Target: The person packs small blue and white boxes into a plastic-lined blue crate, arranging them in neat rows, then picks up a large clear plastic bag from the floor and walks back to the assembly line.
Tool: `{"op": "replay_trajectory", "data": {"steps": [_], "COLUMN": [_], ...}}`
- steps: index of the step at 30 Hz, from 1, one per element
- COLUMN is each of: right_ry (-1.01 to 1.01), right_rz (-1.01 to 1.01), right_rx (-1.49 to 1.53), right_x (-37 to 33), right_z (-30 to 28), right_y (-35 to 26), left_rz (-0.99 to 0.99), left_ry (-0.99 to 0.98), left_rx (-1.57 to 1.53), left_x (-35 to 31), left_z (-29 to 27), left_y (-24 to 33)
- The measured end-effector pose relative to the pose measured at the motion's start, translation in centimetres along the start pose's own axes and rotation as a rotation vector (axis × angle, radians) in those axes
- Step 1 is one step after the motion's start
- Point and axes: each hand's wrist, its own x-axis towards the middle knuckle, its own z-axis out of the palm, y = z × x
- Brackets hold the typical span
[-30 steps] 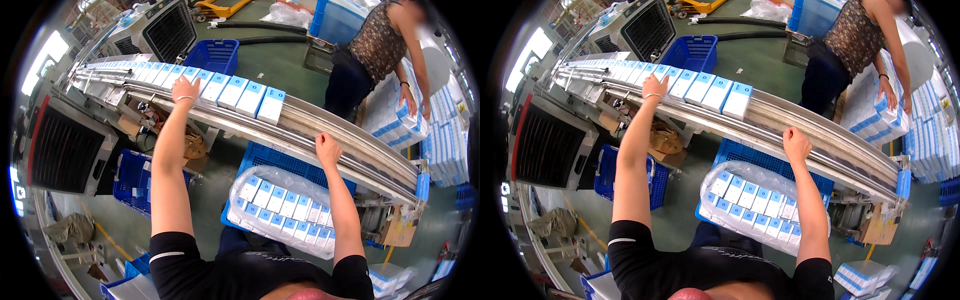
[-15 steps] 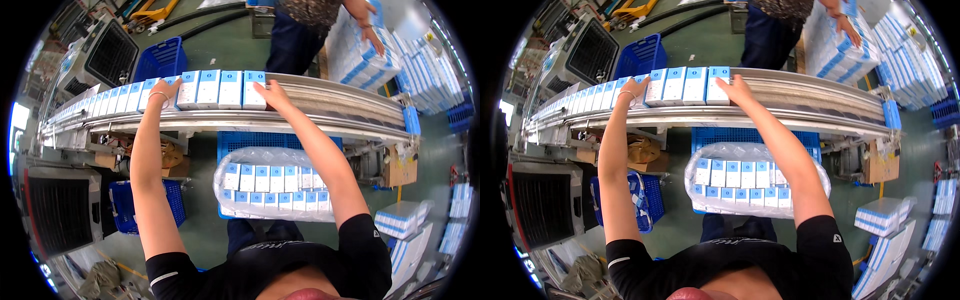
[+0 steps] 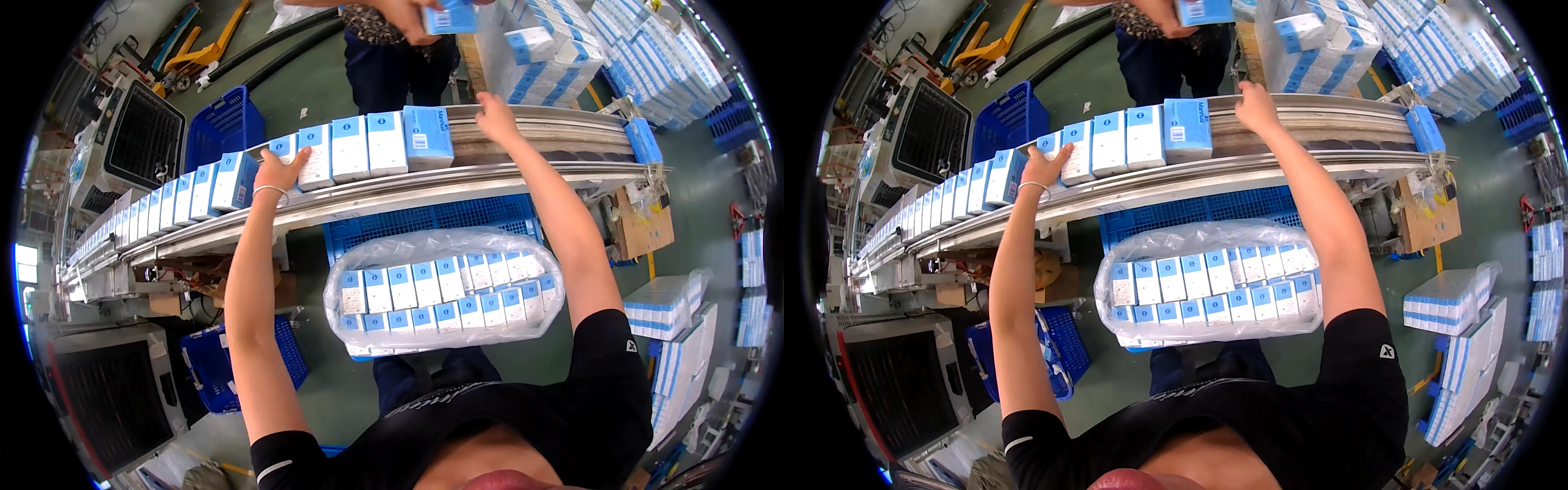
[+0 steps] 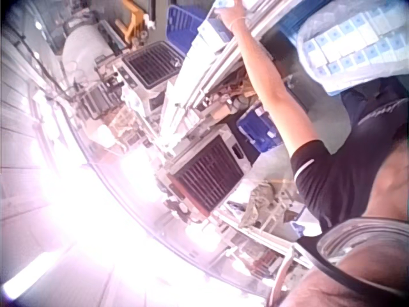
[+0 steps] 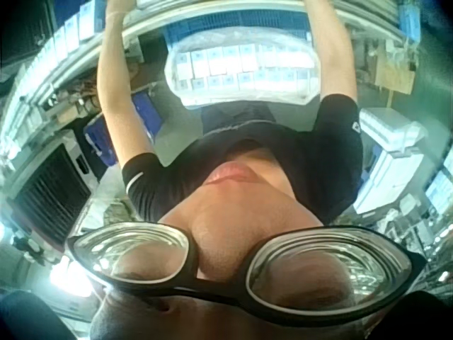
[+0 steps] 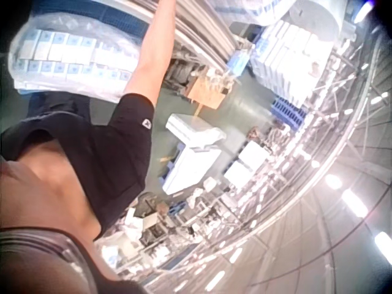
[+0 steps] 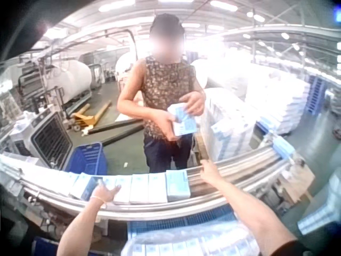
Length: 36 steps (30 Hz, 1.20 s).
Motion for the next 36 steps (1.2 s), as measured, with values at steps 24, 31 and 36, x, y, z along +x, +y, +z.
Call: {"op": "replay_trajectory", "data": {"steps": [24,31,36], "right_ry": [-0.133,0.011,0.196], "right_rz": [-0.062,-0.032,-0.150], "right_rx": [0.528,0.758,0.743], "right_x": [-5.9,-6.9,-12.6], "right_z": [-2.0,-3.0,-7.2], "right_y": [-1.6,1.4,2.9], "left_rz": [0.085,0.212,0.337], "left_ry": [0.015,0.115,0.263], "left_rx": [-0.160,-0.280,-0.425], "left_x": [-3.7,-6.4,-12.6], "left_z": [5.8,5.4,4.3], "left_y": [8.2,12.9,15.3]}}
